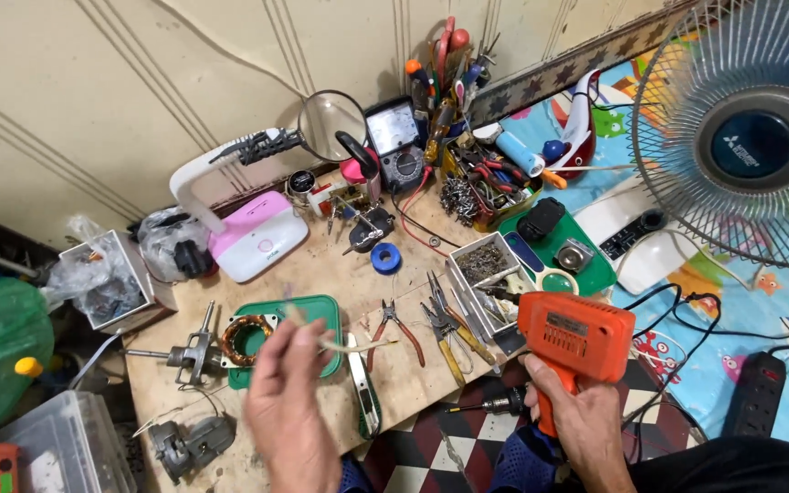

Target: The person uses a heat gun to apply heat to a white electrical cord held in their left hand. They then use pliers to strip the insulation from the cord's end and continue heating the cord with the heat gun.

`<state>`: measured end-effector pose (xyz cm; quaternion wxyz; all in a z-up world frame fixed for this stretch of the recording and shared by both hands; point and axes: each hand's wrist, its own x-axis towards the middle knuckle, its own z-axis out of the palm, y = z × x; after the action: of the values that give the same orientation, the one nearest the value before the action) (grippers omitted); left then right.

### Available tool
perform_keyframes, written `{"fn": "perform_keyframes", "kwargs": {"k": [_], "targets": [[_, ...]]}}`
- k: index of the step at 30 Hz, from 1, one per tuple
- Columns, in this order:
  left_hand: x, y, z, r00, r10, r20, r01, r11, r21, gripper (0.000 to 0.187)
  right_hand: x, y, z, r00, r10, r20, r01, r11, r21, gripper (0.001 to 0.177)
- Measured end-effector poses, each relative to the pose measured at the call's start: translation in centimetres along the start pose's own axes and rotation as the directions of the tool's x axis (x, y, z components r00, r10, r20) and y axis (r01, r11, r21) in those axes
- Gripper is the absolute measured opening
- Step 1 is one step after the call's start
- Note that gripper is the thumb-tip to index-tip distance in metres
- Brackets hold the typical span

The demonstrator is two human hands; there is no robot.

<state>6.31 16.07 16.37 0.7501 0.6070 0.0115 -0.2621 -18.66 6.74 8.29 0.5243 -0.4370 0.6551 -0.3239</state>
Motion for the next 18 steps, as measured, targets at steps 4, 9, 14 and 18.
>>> {"fn": "perform_keyframes", "kwargs": {"k": [4, 9, 14, 18], "targets": [[0.6, 0.0, -3.4, 0.994, 0.054, -0.09, -0.061, 0.995, -0.079, 0.031, -0.3, 1.2, 1.2, 0.998, 0.028, 0.049, -0.026, 0.998, -0.051, 0.04], [1.5, -1.2, -4.4, 0.983, 0.018, -0.185, -0.041, 0.992, -0.121, 0.036, 0.3, 3.1, 3.5, 0.985, 0.145, 0.096, -0.137, 0.987, -0.087, 0.035], [1.3, -0.9, -4.4, 0.989, -0.028, -0.148, 0.005, 0.988, -0.152, 0.036, 0.5, 4.4, 4.2, 0.984, 0.146, 0.099, -0.12, 0.965, -0.232, 0.034], [0.5, 0.3, -3.7, 0.985, -0.114, -0.133, 0.091, 0.983, -0.162, 0.037, 0.3, 4.9, 4.6, 0.987, 0.133, 0.094, -0.102, 0.956, -0.276, 0.032]]}}
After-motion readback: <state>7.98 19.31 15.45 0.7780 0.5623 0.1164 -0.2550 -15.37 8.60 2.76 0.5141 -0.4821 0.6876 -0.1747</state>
